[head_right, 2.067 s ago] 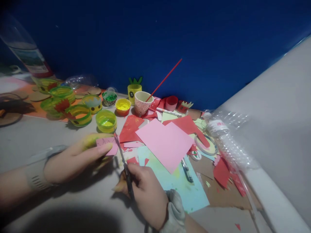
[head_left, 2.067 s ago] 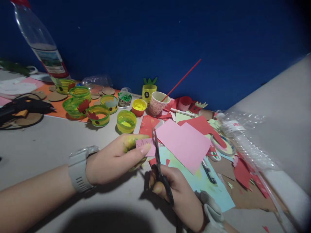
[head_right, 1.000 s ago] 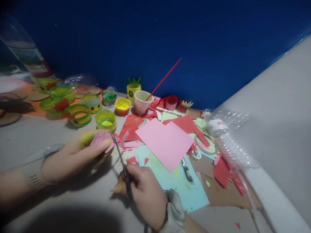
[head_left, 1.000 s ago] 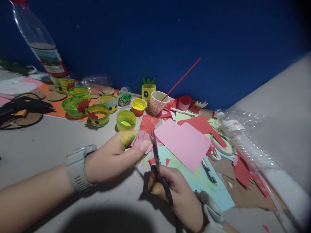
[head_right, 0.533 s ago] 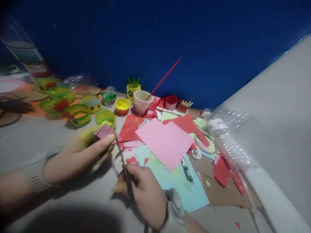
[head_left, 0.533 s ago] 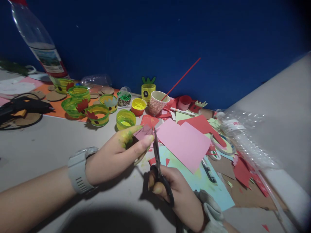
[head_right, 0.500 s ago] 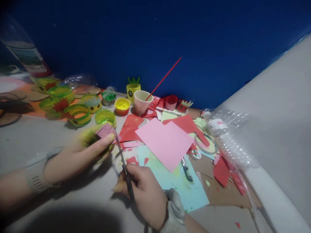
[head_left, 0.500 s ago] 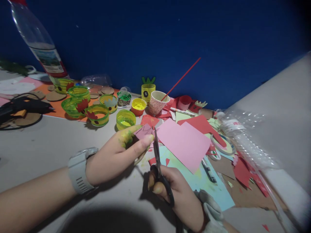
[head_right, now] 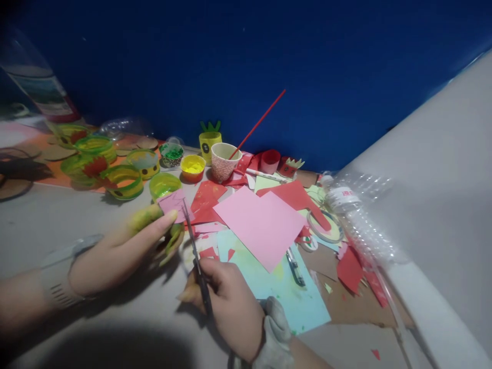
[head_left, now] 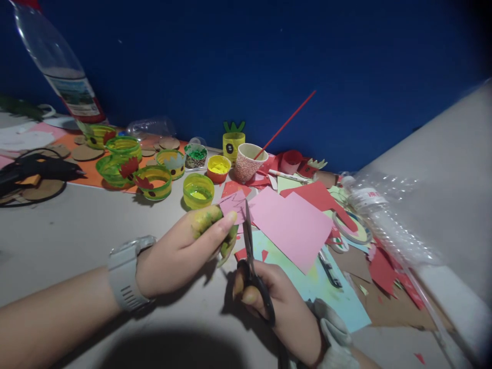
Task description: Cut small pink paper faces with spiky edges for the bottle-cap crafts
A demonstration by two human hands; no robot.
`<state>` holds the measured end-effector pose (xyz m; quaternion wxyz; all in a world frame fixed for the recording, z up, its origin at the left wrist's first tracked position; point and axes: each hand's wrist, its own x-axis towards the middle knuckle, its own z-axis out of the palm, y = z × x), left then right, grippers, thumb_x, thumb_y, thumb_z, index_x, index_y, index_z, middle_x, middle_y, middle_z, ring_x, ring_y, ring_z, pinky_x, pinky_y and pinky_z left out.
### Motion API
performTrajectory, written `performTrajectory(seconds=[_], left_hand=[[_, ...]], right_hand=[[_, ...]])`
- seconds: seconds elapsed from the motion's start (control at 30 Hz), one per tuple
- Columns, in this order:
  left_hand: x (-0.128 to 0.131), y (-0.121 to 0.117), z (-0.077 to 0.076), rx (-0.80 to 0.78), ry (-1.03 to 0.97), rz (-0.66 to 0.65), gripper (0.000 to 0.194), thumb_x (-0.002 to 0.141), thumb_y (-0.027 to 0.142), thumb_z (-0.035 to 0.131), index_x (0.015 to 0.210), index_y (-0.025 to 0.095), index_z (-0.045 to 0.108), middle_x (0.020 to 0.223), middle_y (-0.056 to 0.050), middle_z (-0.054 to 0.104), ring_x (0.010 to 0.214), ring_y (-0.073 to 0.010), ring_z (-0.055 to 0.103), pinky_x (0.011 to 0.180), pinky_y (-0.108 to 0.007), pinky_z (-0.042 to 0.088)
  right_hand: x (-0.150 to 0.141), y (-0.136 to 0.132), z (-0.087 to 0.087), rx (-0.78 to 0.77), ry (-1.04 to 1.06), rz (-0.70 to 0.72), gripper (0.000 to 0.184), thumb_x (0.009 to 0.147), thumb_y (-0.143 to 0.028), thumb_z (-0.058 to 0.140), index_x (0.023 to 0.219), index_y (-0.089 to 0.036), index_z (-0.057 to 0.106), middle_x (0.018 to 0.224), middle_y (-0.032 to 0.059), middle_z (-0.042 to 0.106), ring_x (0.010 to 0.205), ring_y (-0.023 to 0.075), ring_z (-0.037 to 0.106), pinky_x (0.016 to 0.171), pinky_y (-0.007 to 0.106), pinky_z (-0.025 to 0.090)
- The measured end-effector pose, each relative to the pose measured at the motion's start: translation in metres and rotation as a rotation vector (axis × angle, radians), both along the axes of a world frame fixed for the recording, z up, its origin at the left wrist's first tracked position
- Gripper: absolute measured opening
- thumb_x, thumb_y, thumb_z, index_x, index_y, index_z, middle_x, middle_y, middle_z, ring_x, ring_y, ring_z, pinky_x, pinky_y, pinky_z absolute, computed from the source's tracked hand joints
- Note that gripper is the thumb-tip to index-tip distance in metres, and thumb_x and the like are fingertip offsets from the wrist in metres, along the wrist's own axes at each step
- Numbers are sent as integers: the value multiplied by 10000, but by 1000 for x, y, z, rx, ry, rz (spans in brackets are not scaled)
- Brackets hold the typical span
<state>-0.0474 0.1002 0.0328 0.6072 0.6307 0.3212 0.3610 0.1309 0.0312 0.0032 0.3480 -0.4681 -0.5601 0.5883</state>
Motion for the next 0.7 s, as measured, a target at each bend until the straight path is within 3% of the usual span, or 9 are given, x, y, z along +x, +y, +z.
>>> performTrajectory(seconds=[0.13,0.37,0.7], left_hand=[[-2,3,5,21,69,-12,370,984,491,422,804,175,489,700,20,467,638,-93,442,616,-222,421],[-5,9,15,63,136,-170,432,997,475,391,710,157,449,612,34,439,539,-63,388,490,-171,358],[-12,14,15,46,212,-250,434,992,482,387,714,157,457,605,29,457,528,-71,388,467,-177,345]], right_hand=[[-1,0,1,9,12,-4,586,738,-738,620,683,-157,562,613,-33,466,550,102,377,499,239,310],[0,0,2,-13,39,42,579,747,-733,616,715,-157,566,605,-42,451,541,100,364,497,240,309],[-3,0,5,-58,56,44,596,722,-739,634,696,-149,553,604,-47,435,555,96,341,504,226,290]])
